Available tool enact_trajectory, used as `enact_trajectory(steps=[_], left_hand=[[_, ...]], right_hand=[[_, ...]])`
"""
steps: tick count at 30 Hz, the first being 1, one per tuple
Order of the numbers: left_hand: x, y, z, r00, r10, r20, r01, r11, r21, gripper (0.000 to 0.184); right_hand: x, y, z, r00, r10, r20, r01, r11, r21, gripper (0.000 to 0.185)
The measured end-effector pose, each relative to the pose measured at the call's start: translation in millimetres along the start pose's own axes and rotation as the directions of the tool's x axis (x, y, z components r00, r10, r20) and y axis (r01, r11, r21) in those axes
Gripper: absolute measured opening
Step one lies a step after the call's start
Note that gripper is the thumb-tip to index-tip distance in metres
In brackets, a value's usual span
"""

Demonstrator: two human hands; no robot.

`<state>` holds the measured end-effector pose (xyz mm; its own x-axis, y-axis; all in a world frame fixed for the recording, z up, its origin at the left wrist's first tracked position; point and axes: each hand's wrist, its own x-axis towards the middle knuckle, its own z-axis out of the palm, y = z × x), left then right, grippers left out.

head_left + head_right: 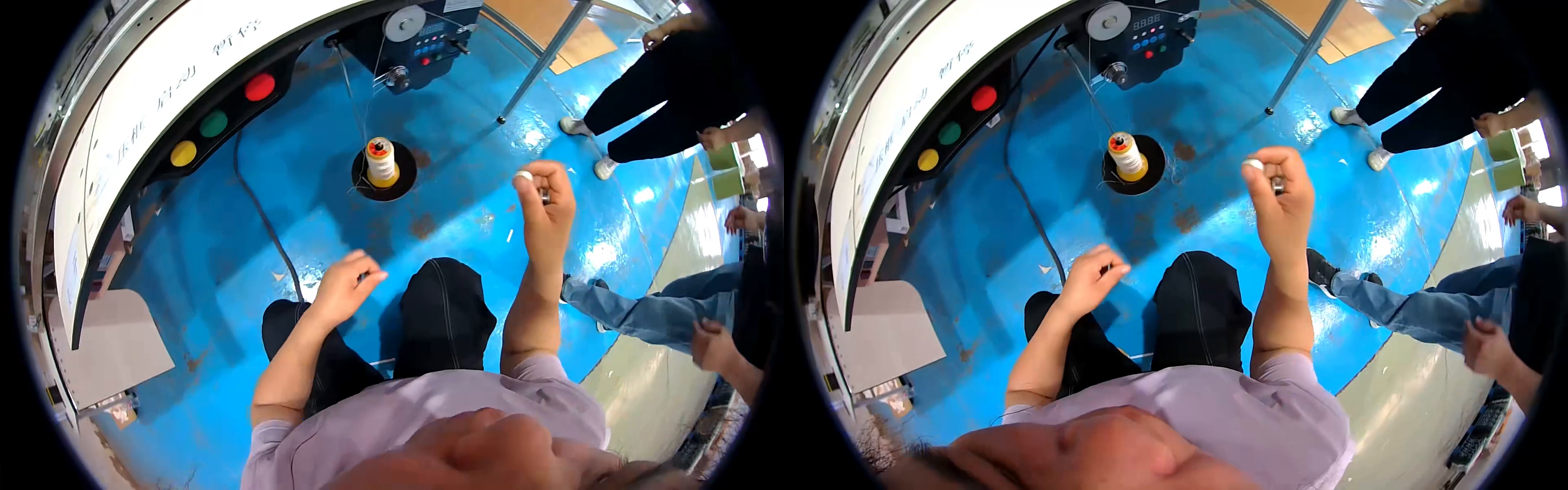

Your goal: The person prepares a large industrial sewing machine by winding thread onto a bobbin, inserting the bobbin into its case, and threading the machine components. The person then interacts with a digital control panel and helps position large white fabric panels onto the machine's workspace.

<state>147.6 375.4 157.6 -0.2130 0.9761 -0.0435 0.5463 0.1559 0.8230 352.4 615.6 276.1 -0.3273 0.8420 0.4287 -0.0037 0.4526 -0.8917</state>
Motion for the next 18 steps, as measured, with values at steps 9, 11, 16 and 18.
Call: enact_trajectory(steps=[9, 11, 16, 18], left_hand=[[106.7, 143.1, -12.0, 0.950, 0.121, -0.287, -0.256, 0.828, -0.498, 0.030], [120.8, 141.8, -1.6, 0.901, 0.227, -0.369, -0.368, 0.850, -0.376, 0.025], [128.5, 149.2, 3.4, 0.873, 0.180, -0.454, -0.371, 0.849, -0.376, 0.014], [130.3, 151.5, 1.8, 0.859, 0.176, -0.481, -0.369, 0.863, -0.344, 0.012]], right_hand=[[-7.7, -4.7, 12.7, 0.954, -0.025, 0.298, 0.011, 0.999, 0.046, 0.013], [-11.1, -1.1, 15.3, 0.957, -0.024, 0.289, -0.035, 0.980, 0.196, 0.013], [-10.9, 10.6, 16.4, 0.978, 0.027, 0.206, -0.077, 0.968, 0.238, 0.013], [-4.4, 12.1, 10.7, 0.972, 0.058, 0.227, -0.126, 0.946, 0.299, 0.013]])
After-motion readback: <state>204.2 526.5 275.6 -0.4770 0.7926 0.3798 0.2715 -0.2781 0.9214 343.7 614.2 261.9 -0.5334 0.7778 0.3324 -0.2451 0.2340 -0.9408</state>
